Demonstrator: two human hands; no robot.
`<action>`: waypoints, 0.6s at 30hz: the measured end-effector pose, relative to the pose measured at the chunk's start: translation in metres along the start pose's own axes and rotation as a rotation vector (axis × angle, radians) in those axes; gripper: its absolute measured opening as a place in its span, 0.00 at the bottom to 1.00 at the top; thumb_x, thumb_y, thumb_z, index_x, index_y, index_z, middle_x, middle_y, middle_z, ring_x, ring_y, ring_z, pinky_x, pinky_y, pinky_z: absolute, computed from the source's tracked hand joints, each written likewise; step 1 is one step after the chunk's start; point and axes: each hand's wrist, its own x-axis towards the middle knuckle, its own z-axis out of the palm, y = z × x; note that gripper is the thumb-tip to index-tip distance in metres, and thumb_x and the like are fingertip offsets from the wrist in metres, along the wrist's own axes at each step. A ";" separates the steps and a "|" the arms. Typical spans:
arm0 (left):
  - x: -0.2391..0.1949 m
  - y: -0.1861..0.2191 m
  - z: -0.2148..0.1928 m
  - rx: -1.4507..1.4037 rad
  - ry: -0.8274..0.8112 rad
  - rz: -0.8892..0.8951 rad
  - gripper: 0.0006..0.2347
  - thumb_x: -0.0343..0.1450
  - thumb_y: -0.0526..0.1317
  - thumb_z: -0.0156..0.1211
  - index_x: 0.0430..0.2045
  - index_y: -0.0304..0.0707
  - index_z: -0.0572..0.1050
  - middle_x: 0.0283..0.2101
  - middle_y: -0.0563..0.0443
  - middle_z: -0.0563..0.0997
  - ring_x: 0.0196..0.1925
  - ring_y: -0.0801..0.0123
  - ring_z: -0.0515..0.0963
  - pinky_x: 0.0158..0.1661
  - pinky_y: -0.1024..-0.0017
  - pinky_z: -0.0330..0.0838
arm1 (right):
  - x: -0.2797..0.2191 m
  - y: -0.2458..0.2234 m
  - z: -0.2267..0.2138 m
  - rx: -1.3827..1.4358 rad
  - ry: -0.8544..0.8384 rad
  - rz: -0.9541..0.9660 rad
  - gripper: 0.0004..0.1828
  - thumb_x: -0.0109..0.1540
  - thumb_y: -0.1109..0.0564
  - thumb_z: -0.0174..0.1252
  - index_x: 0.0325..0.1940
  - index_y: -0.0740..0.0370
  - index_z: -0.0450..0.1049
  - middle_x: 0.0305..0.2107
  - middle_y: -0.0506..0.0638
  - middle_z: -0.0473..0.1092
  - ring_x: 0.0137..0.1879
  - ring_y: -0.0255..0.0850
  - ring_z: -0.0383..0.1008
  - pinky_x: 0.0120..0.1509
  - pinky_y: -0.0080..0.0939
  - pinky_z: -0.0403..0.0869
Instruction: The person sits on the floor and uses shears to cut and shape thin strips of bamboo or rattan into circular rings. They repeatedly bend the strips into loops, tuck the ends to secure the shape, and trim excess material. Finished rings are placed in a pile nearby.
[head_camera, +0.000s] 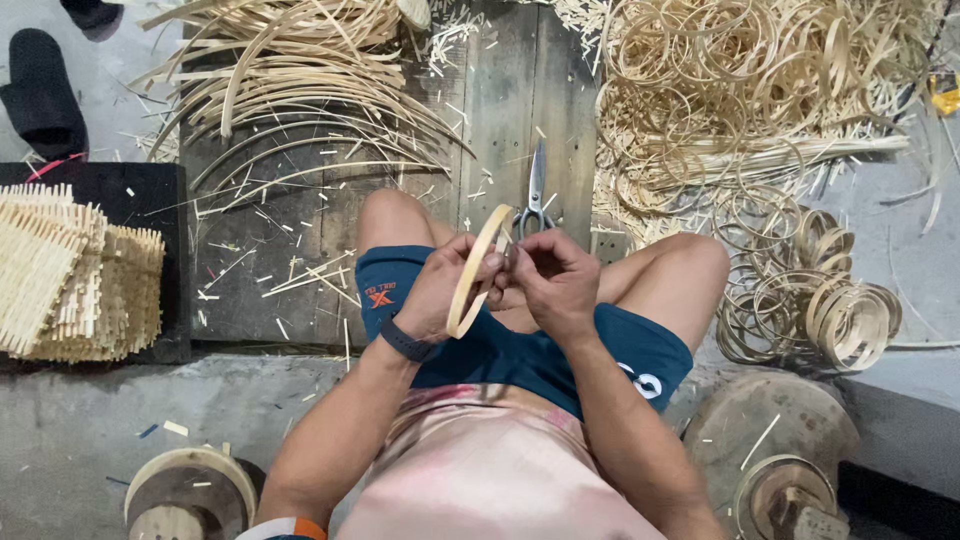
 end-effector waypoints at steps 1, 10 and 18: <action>-0.001 0.000 0.002 -0.014 0.001 -0.014 0.03 0.75 0.33 0.59 0.37 0.32 0.72 0.29 0.46 0.78 0.25 0.69 0.78 0.26 0.73 0.74 | -0.001 -0.003 0.001 -0.037 0.020 -0.041 0.02 0.64 0.67 0.62 0.39 0.68 0.75 0.31 0.46 0.76 0.35 0.30 0.78 0.39 0.29 0.78; -0.002 0.010 0.013 -0.229 -0.042 -0.144 0.04 0.74 0.37 0.59 0.38 0.36 0.73 0.28 0.54 0.73 0.25 0.76 0.70 0.25 0.76 0.66 | 0.001 -0.026 0.002 -0.252 -0.017 -0.171 0.03 0.61 0.69 0.65 0.37 0.68 0.77 0.31 0.47 0.73 0.35 0.29 0.74 0.36 0.30 0.73; 0.006 -0.003 0.013 -0.318 -0.058 -0.145 0.08 0.74 0.42 0.60 0.33 0.36 0.73 0.25 0.52 0.74 0.22 0.71 0.71 0.23 0.74 0.64 | 0.002 -0.034 0.000 -0.372 -0.032 -0.290 0.05 0.59 0.68 0.66 0.35 0.67 0.76 0.29 0.48 0.73 0.33 0.31 0.75 0.36 0.30 0.74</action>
